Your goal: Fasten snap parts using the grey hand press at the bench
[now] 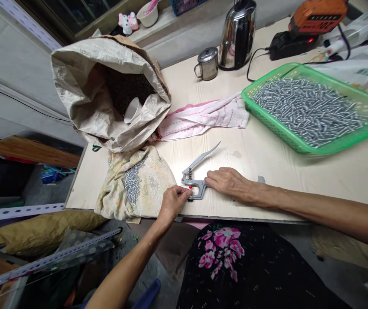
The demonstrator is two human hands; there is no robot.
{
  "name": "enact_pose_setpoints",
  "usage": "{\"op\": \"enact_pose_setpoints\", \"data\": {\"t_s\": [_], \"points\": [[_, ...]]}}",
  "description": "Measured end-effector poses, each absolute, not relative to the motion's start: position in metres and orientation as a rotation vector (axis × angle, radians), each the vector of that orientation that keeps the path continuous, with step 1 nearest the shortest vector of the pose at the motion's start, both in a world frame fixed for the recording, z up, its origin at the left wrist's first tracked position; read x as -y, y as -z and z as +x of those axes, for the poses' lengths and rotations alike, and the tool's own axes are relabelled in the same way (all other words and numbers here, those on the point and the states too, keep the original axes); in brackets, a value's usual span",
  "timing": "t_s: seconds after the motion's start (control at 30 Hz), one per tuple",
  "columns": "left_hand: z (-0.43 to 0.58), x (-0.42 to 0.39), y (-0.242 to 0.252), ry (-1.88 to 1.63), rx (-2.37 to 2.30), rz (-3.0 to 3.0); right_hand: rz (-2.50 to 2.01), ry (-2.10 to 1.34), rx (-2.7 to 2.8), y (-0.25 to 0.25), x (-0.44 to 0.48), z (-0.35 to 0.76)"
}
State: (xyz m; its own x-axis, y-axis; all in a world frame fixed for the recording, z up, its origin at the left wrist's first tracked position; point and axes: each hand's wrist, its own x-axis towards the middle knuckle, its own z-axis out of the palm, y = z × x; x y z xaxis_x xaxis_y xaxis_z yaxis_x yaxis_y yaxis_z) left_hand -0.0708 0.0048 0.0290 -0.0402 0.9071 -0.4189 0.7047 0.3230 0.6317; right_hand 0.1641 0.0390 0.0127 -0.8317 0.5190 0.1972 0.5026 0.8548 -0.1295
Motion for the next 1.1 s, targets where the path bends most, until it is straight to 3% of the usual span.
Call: {"op": "enact_pose_setpoints", "data": {"t_s": [0.4,0.67,0.97,1.1], "points": [[-0.075,-0.008,-0.023,-0.249,-1.768,1.364,-0.92,-0.346,2.742,-0.023,-0.062,0.173],[-0.077,-0.011,-0.024,-0.187,-1.751,1.349,-1.004,-0.374,2.768,-0.008,-0.092,0.189],[-0.078,-0.007,-0.023,-0.148,-1.743,1.357,-0.99,-0.34,2.833,-0.037,-0.091,0.183],[-0.072,-0.002,-0.041,-0.2,-1.899,1.667,-1.035,-0.292,2.839,-0.035,-0.087,0.183]]}}
